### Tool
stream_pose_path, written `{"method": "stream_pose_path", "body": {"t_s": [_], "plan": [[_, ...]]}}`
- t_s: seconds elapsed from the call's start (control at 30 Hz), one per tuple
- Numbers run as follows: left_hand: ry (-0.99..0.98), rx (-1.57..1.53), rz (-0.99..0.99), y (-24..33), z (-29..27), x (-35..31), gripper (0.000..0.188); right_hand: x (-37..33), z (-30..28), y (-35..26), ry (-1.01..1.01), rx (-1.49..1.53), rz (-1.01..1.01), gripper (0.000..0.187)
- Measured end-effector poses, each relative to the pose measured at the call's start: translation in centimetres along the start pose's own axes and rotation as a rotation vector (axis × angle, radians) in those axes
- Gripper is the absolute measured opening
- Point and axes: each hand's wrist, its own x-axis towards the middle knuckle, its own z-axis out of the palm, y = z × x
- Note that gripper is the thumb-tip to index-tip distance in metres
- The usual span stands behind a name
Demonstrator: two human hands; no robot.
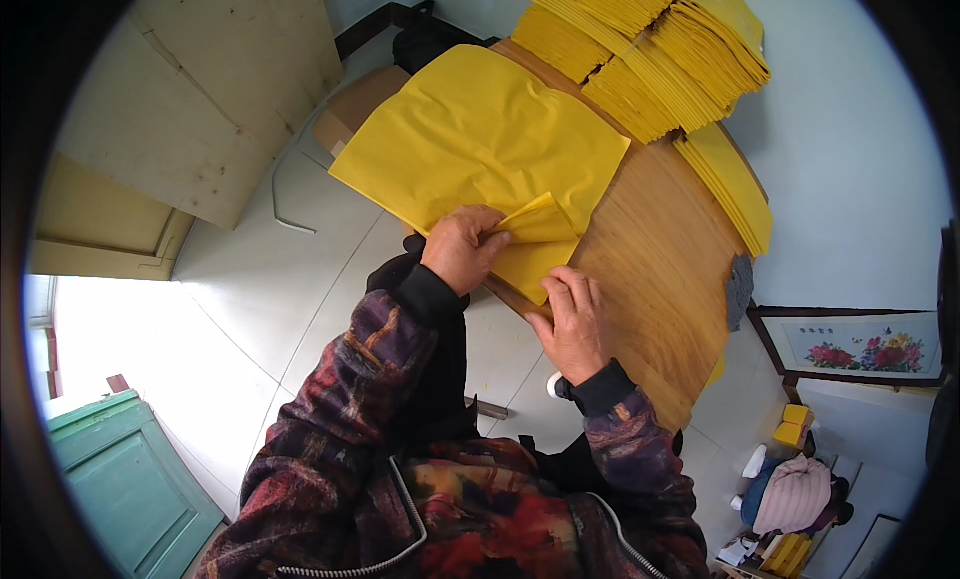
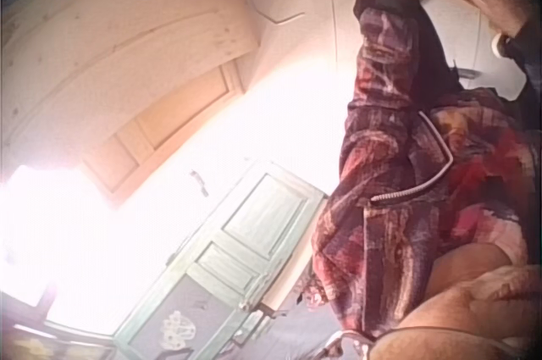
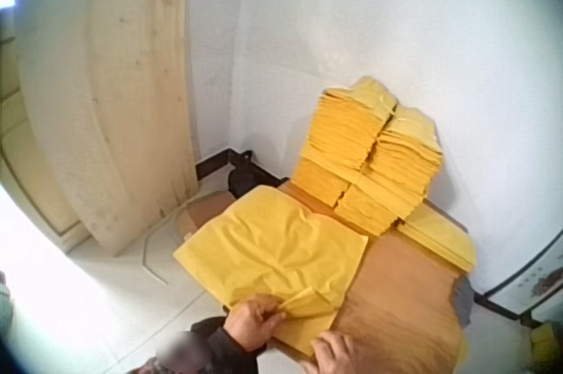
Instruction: The person folds yellow padded envelopes on a wooden table. They pick up an envelope, fold it in half, and place it on a growing stack. The person repeats this process with several envelopes.
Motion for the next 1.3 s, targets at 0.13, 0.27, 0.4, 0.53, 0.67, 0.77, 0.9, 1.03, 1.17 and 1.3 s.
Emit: {"method": "stream_pose_path", "body": {"t_s": [0.13,0.27,0.4,0.53,0.67,0.77,0.9,1.03,1.17,1.3], "plan": [[-0.024,-0.031,0.016,-0.2,-0.2,0.1,0.014,0.5,0.6,0.3,0.044,-0.02,-0.031,0.026],[-0.021,0.024,0.048,-0.4,-0.1,0.1,0.014,0.9,0.3,0.8,0.037,0.001,-0.037,0.012],[-0.106,0.043,-0.01,-0.6,-0.4,0.1,0.019,1.4,0.1,0.8,-0.01,0.068,0.002,0.009],[-0.099,0.03,-0.009,-0.4,-0.4,0.1,0.019,2.0,-0.3,0.9,-0.09,0.203,0.073,0.01],[-0.039,0.016,0.05,-0.6,-0.2,0.1,0.015,2.3,-1.1,1.1,-0.194,0.393,0.246,0.014],[-0.025,0.01,0.06,-0.8,-0.1,-0.1,0.017,1.8,-1.2,1.8,-0.173,0.408,0.336,0.021],[0.014,0.04,0.033,-1.2,0.0,-0.4,0.019,-0.7,-2.4,7.3,0.121,0.11,0.295,0.03],[-0.065,0.026,0.032,-1.1,-0.3,-0.1,0.018,-3.6,-6.4,16.1,0.289,-0.452,0.747,0.053],[-0.066,-0.005,0.013,-0.8,-0.2,0.0,0.018,-5.9,-9.9,22.2,0.282,-0.481,1.064,0.062],[-0.07,0.056,0.012,-0.9,-0.3,-0.3,0.023,-7.3,-9.6,25.2,0.154,-0.565,1.213,0.058]]}}
